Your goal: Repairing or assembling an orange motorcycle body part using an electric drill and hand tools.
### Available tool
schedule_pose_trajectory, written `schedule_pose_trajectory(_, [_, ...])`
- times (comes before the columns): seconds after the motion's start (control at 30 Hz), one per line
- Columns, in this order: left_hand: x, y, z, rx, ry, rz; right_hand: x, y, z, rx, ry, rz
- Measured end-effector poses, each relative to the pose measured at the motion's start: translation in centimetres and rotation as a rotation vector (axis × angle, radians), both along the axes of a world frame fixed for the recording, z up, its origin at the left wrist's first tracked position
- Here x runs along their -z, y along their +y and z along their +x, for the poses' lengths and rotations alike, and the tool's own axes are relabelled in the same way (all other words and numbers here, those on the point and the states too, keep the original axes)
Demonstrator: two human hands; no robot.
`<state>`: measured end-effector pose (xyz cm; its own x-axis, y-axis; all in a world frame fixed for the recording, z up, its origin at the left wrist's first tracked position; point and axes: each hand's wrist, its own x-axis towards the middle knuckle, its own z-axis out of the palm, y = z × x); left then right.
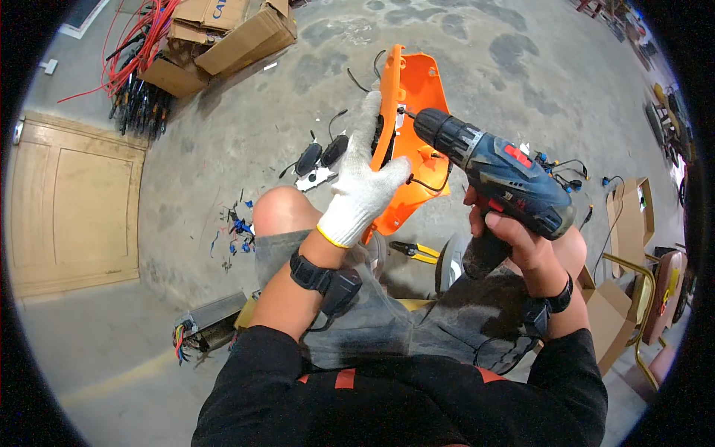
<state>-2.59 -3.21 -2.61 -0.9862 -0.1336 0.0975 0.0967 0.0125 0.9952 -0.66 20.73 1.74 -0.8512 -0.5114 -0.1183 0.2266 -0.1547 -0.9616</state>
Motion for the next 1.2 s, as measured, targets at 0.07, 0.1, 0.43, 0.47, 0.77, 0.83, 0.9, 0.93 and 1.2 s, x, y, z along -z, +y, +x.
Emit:
schedule_pose_trajectory(0.07, [1.2,-0.8,-0.2,-0.012,0.033,-0.089,-0.1,0.0,-0.4,-0.037,0.034,-0.014])
schedule_pose_trajectory(0.1, [1.5,-0.9,-0.3,-0.018,0.065,-0.172,0.0,0.2,-0.5,-0.036,0.033,-0.013])
schedule_pose_trajectory(0.43, [2.0,-0.8,-0.5,0.005,0.012,-0.187,0.1,0.9,-1.1,-0.050,0.061,-0.004])
schedule_pose_trajectory(0.47, [2.0,-0.7,-0.5,0.009,0.024,-0.176,0.1,1.0,-1.2,-0.079,0.090,-0.002])
schedule_pose_trajectory(0.77, [1.2,-0.2,-0.3,0.024,0.041,-0.092,-0.2,0.7,-1.1,-0.040,0.048,0.007])
schedule_pose_trajectory(0.83, [1.2,-0.2,-0.3,0.022,0.027,-0.058,0.2,0.7,-1.1,-0.046,0.071,0.025])
schedule_pose_trajectory(0.9, [1.5,-0.5,-0.5,0.011,0.055,-0.171,0.4,0.8,-1.1,-0.051,0.093,0.045])
schedule_pose_trajectory(0.93, [1.4,-0.5,-0.4,0.011,0.055,-0.170,0.3,0.9,-1.1,-0.057,0.072,0.052])
schedule_pose_trajectory(1.2, [0.8,-0.5,-0.3,0.081,0.009,-0.079,0.0,0.9,-1.2,-0.035,0.040,-0.021])
